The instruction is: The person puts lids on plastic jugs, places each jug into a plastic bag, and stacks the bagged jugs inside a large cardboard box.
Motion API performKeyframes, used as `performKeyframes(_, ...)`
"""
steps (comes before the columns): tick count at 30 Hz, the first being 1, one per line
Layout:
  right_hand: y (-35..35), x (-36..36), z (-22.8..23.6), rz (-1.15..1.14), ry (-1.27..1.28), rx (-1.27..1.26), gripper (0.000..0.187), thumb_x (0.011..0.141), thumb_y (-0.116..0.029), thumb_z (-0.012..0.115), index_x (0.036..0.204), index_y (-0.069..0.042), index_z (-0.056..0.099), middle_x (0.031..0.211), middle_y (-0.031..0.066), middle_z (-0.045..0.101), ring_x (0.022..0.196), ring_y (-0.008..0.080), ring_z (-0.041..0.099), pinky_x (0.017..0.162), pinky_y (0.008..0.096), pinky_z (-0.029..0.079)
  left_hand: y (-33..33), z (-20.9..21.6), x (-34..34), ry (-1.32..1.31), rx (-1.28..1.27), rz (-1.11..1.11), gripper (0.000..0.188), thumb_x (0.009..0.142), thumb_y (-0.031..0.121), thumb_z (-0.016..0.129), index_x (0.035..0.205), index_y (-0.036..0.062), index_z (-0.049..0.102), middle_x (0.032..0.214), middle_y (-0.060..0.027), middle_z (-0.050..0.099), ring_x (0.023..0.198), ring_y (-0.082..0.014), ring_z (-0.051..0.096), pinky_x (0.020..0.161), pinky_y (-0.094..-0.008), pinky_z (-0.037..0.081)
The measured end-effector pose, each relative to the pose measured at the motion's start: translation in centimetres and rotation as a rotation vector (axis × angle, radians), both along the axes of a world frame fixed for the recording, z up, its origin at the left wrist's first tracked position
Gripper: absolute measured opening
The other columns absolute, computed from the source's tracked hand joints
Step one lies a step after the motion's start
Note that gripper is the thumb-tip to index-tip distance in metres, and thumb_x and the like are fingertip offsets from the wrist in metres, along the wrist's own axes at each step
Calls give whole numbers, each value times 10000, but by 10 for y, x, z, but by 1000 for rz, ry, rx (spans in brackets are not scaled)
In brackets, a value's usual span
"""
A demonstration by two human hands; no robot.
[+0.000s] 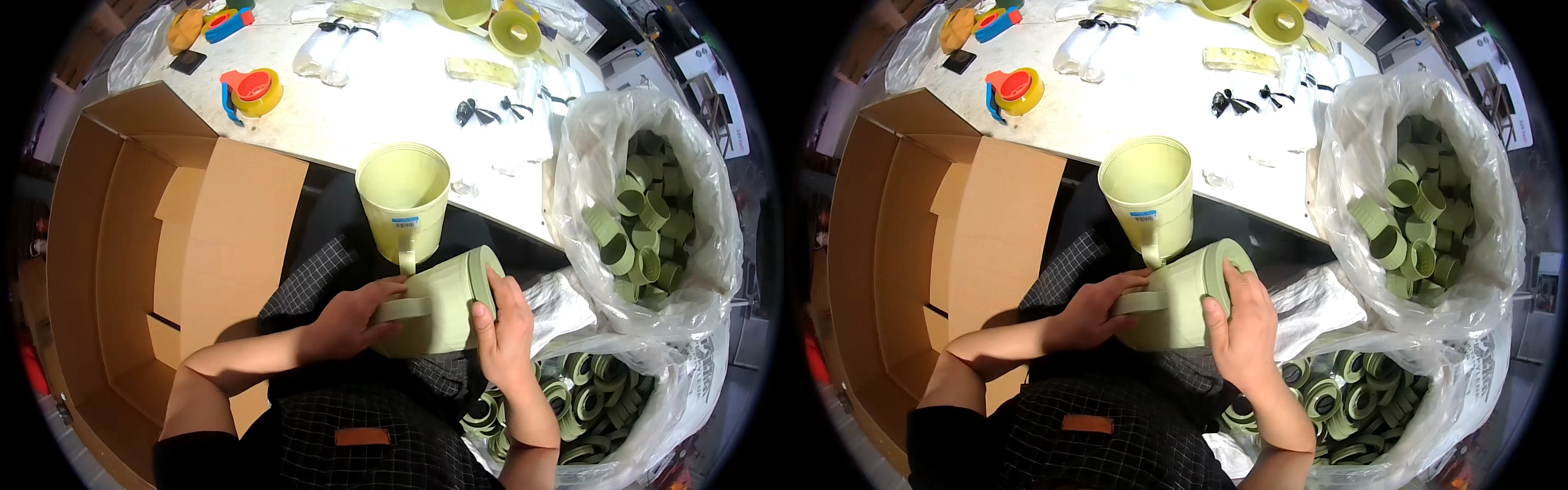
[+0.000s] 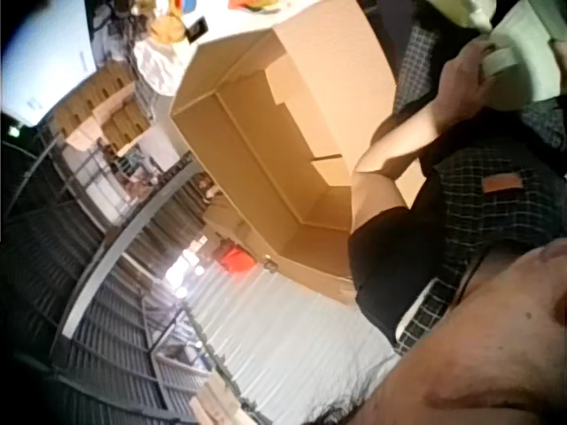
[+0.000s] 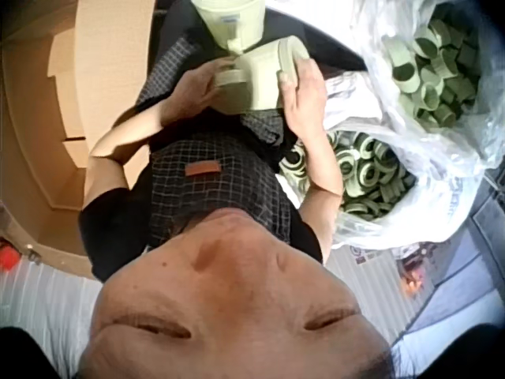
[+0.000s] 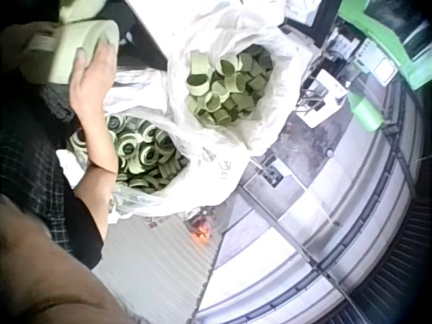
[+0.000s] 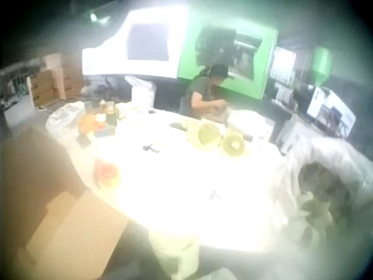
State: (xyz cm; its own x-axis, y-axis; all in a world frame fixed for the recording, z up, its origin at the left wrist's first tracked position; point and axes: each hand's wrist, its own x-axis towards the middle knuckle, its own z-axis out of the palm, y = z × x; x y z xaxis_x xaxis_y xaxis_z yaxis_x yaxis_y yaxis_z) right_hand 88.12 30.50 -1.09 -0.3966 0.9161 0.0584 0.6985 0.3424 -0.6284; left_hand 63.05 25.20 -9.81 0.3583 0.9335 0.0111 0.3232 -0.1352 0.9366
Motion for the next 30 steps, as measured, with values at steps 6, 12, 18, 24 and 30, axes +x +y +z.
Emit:
performKeyframes(6, 2, 23, 1, 181, 128, 64, 557, 918, -421, 602, 1241, 32, 628, 890, 180, 580, 835, 371, 578, 756, 444, 474, -10, 4, -2, -49, -125, 44, 545, 886, 198, 725, 1351, 20, 504, 1449, -191, 529, 1269, -353, 583, 1033, -413, 495)
performKeyframes(12, -40, 32, 13, 540, 247, 340, 426, 820, -361, 668, 1111, -56, 728, 827, 114, 585, 756, 301, 583, 685, 409, 485, 11, -16, -21, -313, -101, -119, 519, 845, 141, 744, 1317, 47, 552, 1326, -166, 629, 1193, -310, 638, 989, -371, 524)
performKeyframes(18, 0, 28, -11, -138, 352, -173, 398, 930, -282, 647, 1150, 50, 641, 869, 120, 562, 780, 223, 528, 712, 325, 435, -12, 29, -3, 209, 81, -240, 685, 861, 342, 751, 1414, 56, 465, 1502, -174, 458, 1097, -378, 648, 925, -427, 537)
performKeyframes(24, -9, 46, -14, -102, 603, -297, 499, 981, -381, 593, 1209, 61, 640, 843, 3, 525, 763, 96, 459, 674, 229, 358, 107, 40, -30, 594, 435, -67, 458, 787, 258, 786, 1160, 50, 621, 1168, -178, 660, 1076, -312, 629, 949, -428, 482)
performKeyframes(30, -7, 53, -32, -224, 428, -234, 393, 978, -279, 597, 1217, 31, 628, 949, 52, 559, 879, 145, 524, 823, 273, 431, 115, 36, -107, -133, -175, 380, 248, 962, 184, 657, 1170, 50, 636, 1071, -68, 702, 997, -199, 671, 909, -362, 520)
